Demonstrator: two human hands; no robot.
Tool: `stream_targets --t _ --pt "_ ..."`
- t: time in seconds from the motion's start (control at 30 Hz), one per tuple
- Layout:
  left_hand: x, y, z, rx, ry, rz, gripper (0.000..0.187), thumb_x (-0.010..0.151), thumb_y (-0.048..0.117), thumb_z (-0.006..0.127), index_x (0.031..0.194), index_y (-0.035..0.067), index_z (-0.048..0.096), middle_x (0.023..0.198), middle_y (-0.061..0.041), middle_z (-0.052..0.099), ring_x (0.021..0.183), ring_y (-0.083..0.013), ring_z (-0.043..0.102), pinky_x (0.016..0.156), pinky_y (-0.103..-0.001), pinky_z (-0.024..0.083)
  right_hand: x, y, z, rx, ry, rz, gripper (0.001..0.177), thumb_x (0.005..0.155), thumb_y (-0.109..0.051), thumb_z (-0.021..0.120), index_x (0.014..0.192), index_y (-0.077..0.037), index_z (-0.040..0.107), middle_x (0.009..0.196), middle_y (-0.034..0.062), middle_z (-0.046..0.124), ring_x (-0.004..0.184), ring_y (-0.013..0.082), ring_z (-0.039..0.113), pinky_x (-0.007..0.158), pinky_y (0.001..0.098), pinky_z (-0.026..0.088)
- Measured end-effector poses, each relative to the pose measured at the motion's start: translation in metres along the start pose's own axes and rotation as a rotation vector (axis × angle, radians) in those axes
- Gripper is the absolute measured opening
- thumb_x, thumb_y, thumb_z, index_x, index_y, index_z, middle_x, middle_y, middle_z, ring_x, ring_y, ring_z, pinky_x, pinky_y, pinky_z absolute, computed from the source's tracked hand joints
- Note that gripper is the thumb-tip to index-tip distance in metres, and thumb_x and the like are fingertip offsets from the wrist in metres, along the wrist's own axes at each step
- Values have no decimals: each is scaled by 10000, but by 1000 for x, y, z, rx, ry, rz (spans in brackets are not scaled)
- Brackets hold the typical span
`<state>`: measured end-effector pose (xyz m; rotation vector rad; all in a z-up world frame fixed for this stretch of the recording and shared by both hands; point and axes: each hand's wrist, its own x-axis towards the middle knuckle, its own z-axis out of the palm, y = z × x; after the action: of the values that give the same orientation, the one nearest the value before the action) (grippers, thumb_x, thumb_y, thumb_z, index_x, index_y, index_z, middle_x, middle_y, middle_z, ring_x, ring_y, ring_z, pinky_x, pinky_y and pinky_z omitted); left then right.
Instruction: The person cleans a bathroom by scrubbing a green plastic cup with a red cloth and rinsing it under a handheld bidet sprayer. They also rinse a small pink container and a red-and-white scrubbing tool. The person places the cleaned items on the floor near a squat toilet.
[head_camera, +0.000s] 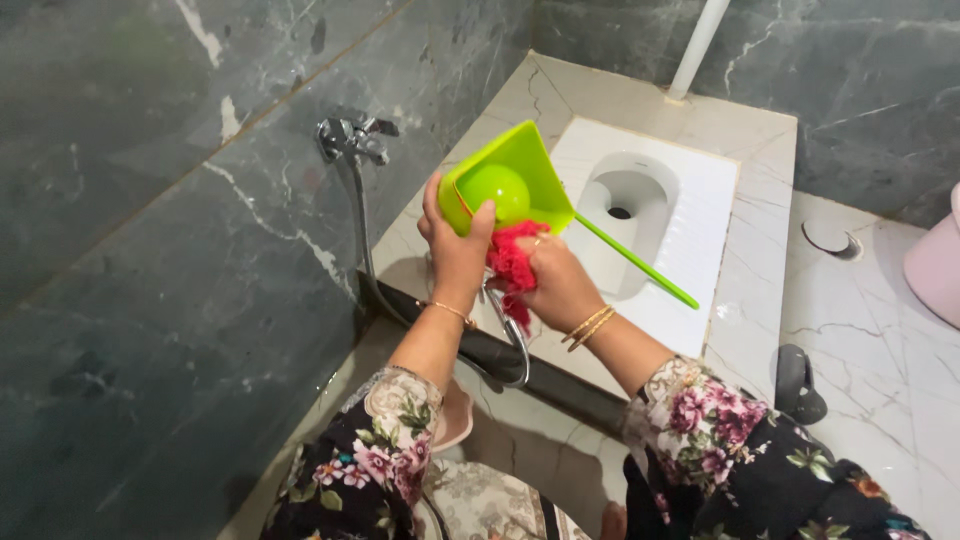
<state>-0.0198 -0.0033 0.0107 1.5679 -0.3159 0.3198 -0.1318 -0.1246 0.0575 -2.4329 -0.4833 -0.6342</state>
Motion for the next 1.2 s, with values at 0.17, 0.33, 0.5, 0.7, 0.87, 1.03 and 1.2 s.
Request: stream_targets --t 0.17,0.33,0.5,0.7,0.87,1.03,1.2 --pt "-11 20 -16 -32 -39 -97 915 848 376 784 1585 205 270 1441 -228 346 1317 -384 453 1104 -429 415 -8 -12 -28 99 2 -83 317 853 -194 816 1106 -84 660 1055 132 695 993 342 657 865 415 529" --pt "-18 12 -19 177 -135 18 1036 787 489 835 1591 191 254 1429 -223 343 1331 -351 406 1117 -409 390 -18 9 -44 279 95 211 360 919 -169 770 1222 -63 608 1054 79 713 964 205 679 891 345 538" --pt "-21 -15 -4 92 -248 -22 1081 775 536 849 1596 148 262 1454 -234 327 1389 -380 327 1182 -433 327 -11 38 -21 580 141 494 351 937 -225 707 1236 -63 623 1027 48 706 900 149 657 813 322 552" --pt "-16 -25 0 232 -458 20 1337 619 552 928 1609 166 118 1524 -269 211 1423 -445 270 1159 -502 295 5 33 -14 1110 146 579 358 949 -303 677 1201 -50 643 1031 10 712 933 112 672 821 287 560" --pt "-19 -5 6 471 -401 98 1418 520 477 965 1612 203 104 1538 -275 220 1391 -487 327 1141 -561 323 10 43 -18 737 164 485 278 964 -231 716 1132 -13 679 995 22 702 886 126 656 796 298 550" --pt "-25 8 11 465 -356 115 1393 551 486 987 1600 209 114 1519 -304 207 1372 -509 321 1122 -572 333 6 70 -12 808 498 438 251 1024 -223 689 1144 -4 663 1033 23 695 929 128 654 842 305 555" --pt "-34 7 12 316 -323 123 1367 570 492 970 1606 192 130 1520 -311 217 1398 -477 312 1135 -542 332 -12 78 -29 1239 687 716 279 1008 -256 613 1190 -45 632 1064 43 730 963 186 722 859 374 609"
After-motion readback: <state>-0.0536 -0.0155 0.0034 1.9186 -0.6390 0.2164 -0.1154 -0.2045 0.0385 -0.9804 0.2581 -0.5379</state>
